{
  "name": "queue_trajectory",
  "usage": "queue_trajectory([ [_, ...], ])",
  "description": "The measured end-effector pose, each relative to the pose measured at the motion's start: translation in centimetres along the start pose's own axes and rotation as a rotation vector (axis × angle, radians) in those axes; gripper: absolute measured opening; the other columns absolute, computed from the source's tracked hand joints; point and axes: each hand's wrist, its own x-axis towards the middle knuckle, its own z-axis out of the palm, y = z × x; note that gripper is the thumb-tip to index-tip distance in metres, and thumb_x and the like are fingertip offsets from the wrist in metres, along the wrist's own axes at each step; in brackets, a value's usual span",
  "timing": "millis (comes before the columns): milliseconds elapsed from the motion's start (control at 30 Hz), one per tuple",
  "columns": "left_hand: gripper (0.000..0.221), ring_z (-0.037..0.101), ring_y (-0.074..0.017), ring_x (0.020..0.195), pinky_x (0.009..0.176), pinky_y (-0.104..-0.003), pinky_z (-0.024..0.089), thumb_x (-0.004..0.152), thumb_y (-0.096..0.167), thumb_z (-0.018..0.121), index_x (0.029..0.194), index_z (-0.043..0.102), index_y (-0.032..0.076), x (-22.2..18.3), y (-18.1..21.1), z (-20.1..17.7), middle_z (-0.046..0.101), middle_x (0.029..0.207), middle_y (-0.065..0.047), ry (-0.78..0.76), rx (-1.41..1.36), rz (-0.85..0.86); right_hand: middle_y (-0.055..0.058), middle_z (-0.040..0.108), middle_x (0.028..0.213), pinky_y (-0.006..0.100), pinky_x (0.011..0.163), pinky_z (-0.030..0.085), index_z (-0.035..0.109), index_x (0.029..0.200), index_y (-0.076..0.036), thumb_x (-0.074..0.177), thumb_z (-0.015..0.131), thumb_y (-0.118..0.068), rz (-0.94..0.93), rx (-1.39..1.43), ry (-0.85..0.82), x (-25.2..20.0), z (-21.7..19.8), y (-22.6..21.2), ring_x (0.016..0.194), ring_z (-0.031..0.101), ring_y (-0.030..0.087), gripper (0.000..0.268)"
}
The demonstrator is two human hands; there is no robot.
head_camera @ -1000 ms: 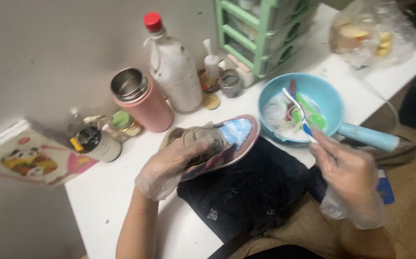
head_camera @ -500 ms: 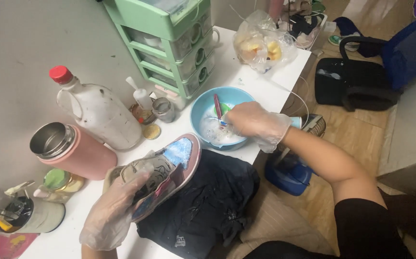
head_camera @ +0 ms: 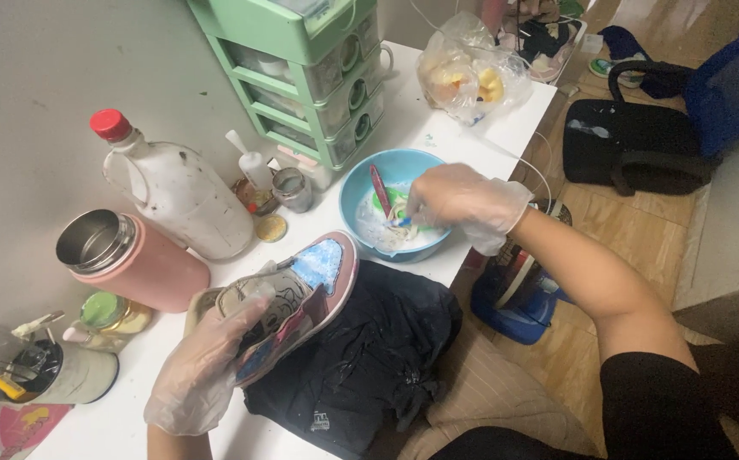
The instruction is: Cleaning a sneaker using a toothbrush and soapy water at a workbench.
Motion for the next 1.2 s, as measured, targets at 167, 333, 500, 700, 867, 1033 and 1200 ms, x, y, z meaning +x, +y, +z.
queue_trajectory([
  [167, 0.038, 0.069, -0.0264, 0.131, 0.111, -0.038, 0.055, 0.087, 0.002, 0.065, 0.123, 0.072, -0.008, 4.6, -3.5, -3.5, 0.072, 0.142, -0.019, -0.274, 0.150, 0.381, -0.011, 0.076, 0.086, 0.032, 0.063, 0.042, 0.084, 0.087, -0.021, 0.089, 0.068, -0.030, -0.043, 0.095, 0.122, 0.8, -0.1, 1.1, 0.074, 0.062, 0.011, 0.019],
  [333, 0.046, 0.053, -0.0350, 0.144, 0.118, -0.047, 0.043, 0.096, 0.013, 0.055, 0.137, 0.060, -0.004, 8.7, -6.4, -7.8, 0.054, 0.154, -0.022, -0.573, 0.197, 0.621, -0.008, 0.080, 0.108, 0.034, 0.073, 0.055, 0.084, 0.106, -0.026, 0.094, 0.071, -0.035, 0.091, 0.037, 0.181, 1.7, -0.7, 0.5, 0.091, 0.072, 0.017, 0.020],
  [500, 0.052, 0.065, -0.0261, 0.138, 0.116, -0.039, 0.051, 0.087, 0.012, 0.062, 0.136, 0.066, -0.005, 2.9, -1.6, -2.3, 0.069, 0.149, -0.016, -0.324, 0.110, 0.258, -0.005, 0.078, 0.113, 0.035, 0.079, 0.057, 0.086, 0.103, -0.030, 0.091, 0.076, -0.029, 0.165, 0.021, 0.171, 1.1, -1.4, -0.2, 0.102, 0.071, 0.021, 0.015],
  [700, 0.048, 0.043, -0.0067, 0.143, 0.122, -0.024, 0.027, 0.093, 0.030, 0.057, 0.137, 0.074, 0.021, 4.0, -2.2, -3.2, 0.071, 0.148, 0.010, -0.134, 0.534, 0.208, -0.007, 0.080, 0.110, 0.035, 0.076, 0.058, 0.085, 0.105, -0.024, 0.093, 0.073, -0.031, 0.086, 0.014, 0.176, 1.4, -1.2, 0.0, 0.097, 0.073, 0.017, 0.017],
  [867, 0.051, 0.060, -0.0347, 0.141, 0.114, -0.047, 0.051, 0.084, 0.006, 0.064, 0.131, 0.064, -0.012, 5.1, -4.3, -4.6, 0.062, 0.153, -0.024, -0.438, -0.102, 0.310, -0.005, 0.079, 0.101, 0.036, 0.070, 0.054, 0.085, 0.103, -0.026, 0.091, 0.074, -0.032, 0.076, -0.027, 0.160, 0.7, -1.2, -0.2, 0.091, 0.071, 0.020, 0.017],
  [1033, 0.046, 0.068, -0.0257, 0.123, 0.107, -0.037, 0.051, 0.092, 0.016, 0.060, 0.133, 0.071, -0.002, 3.2, -1.6, -2.3, 0.074, 0.136, -0.014, -0.197, 0.197, 0.155, -0.002, 0.080, 0.104, 0.039, 0.073, 0.058, 0.085, 0.104, -0.024, 0.094, 0.070, -0.029, 0.085, -0.009, 0.211, 0.4, -1.2, -0.6, 0.093, 0.073, 0.023, 0.018],
  [1200, 0.046, 0.066, -0.0163, 0.130, 0.117, -0.029, 0.044, 0.092, 0.013, 0.059, 0.134, 0.073, 0.000, 0.8, 0.2, -0.5, 0.076, 0.141, -0.007, -0.190, 0.213, 0.120, -0.002, 0.079, 0.094, 0.044, 0.068, 0.053, 0.085, 0.101, -0.030, 0.089, 0.069, -0.031, 0.047, -0.065, 0.299, 2.8, 0.4, 1.4, 0.088, 0.072, 0.027, 0.020],
])
